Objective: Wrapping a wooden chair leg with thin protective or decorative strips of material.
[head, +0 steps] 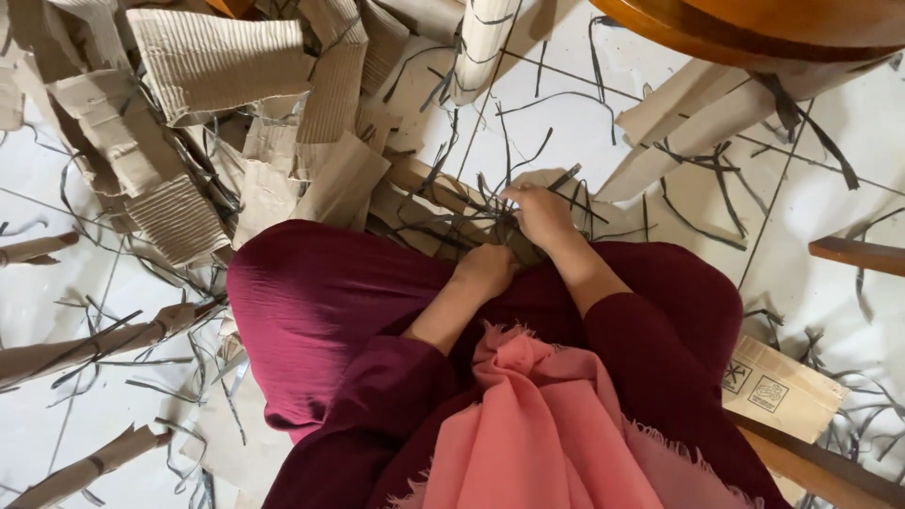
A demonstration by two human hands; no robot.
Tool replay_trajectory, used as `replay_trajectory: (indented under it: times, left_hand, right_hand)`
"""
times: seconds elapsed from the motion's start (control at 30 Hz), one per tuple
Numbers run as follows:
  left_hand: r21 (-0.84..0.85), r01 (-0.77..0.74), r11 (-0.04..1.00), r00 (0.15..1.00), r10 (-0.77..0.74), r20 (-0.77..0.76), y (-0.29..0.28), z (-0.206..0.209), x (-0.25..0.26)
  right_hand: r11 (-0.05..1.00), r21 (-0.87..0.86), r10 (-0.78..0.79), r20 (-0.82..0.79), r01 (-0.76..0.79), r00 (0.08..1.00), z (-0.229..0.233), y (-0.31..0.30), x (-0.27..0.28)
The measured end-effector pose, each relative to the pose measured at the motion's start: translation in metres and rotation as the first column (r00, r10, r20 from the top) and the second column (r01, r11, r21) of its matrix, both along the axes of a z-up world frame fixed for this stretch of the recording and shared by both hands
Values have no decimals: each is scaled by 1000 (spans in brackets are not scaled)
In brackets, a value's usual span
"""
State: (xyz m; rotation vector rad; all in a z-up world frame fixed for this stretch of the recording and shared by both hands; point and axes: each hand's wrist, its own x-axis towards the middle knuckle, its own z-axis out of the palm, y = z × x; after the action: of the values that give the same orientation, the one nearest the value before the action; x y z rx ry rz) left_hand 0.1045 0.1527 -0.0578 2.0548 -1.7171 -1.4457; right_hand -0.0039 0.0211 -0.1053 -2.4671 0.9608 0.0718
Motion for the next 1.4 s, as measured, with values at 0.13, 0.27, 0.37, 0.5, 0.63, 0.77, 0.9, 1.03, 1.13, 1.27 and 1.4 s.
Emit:
replay_trajectory:
  times: [0.13, 0.27, 0.37, 0.5, 0.63, 0.77, 0.9, 1.03, 1.13, 1.27, 1.4]
  left_hand:
    - [-2, -15, 1000, 1000, 15, 12, -1, 12, 1]
    - [-2, -10, 1000, 998, 10, 54, 0, 12, 1]
    - [-6, -99, 995, 995, 99, -8, 3, -5, 4]
    - [-29, -308, 951, 942, 300, -152, 2, 25, 5]
    - [-47, -568, 822, 750, 493, -440, 0, 43, 3]
    - [196, -771, 606, 239, 561, -793, -3, 19, 1]
    - [141, -823, 551, 229, 548, -805, -6, 4, -8]
    - [27, -852, 523, 315, 554, -770, -10, 10, -7]
    - [-20, -873, 487, 340, 579, -741, -9, 28, 1]
    - [87, -908, 410, 140, 491, -860, -20, 50, 4]
    - [117, -943, 312, 40, 454, -890, -41, 54, -1]
  right_hand:
    - [997, -50, 69, 70, -66, 995, -6, 2, 5]
    - [998, 33, -51, 224, 44, 973, -6, -7, -4]
    - [957, 238, -235, 300, 166, 925, 14, -13, -12]
    - [850, 484, -376, 283, 208, 882, 54, -14, -27]
    - [774, 608, -430, 300, 177, 852, 79, -10, -33]
    - [676, 728, -475, 314, 113, 822, 87, -7, -36]
    - [656, 748, -485, 316, 100, 815, 88, -5, -31]
    - [663, 743, -494, 341, 93, 800, 90, -3, -40]
    - [849, 459, -421, 291, 260, 859, 92, -10, -53]
    - [770, 615, -486, 395, 169, 779, 126, -9, -60]
    - [578, 814, -596, 462, -48, 657, 142, -7, -84]
